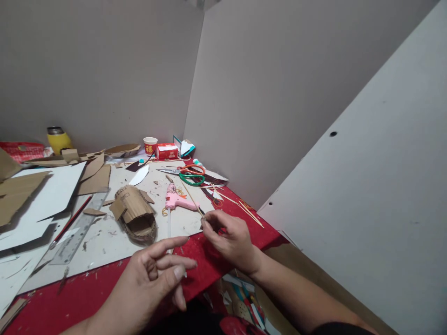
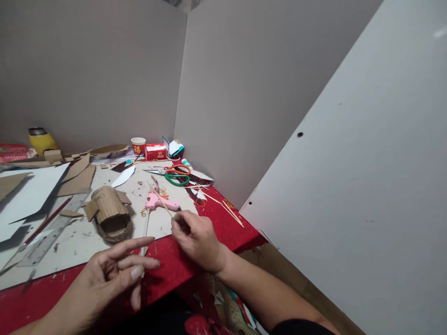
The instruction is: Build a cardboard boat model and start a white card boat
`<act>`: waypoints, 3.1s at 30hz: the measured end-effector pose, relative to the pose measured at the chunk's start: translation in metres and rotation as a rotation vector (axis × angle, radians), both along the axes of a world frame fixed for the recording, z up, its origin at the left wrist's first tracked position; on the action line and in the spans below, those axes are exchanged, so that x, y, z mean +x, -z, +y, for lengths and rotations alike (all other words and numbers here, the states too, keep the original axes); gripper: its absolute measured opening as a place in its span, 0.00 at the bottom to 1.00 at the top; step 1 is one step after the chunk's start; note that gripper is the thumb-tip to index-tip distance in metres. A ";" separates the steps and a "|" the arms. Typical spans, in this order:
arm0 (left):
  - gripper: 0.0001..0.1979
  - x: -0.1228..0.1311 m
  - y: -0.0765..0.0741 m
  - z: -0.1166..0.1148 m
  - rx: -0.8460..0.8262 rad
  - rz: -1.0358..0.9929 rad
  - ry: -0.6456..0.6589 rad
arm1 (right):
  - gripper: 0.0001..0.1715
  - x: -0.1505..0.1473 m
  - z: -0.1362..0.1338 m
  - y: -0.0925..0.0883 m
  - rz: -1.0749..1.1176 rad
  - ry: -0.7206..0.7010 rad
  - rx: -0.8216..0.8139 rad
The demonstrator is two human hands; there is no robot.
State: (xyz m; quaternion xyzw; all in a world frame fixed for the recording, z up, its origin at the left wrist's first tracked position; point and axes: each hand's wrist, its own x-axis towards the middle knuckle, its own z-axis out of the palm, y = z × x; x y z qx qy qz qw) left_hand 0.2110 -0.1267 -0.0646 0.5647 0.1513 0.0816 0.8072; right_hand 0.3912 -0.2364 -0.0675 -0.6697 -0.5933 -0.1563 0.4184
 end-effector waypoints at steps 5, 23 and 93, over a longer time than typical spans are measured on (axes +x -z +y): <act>0.24 0.005 -0.005 -0.004 -0.085 0.017 -0.247 | 0.04 -0.016 -0.011 0.005 -0.007 -0.248 -0.053; 0.25 0.009 0.007 0.016 0.015 0.015 -0.165 | 0.23 0.098 0.009 -0.007 0.291 0.266 -0.135; 0.19 0.014 0.020 0.019 0.107 0.092 -0.031 | 0.16 0.182 0.080 -0.003 -0.070 0.330 -0.998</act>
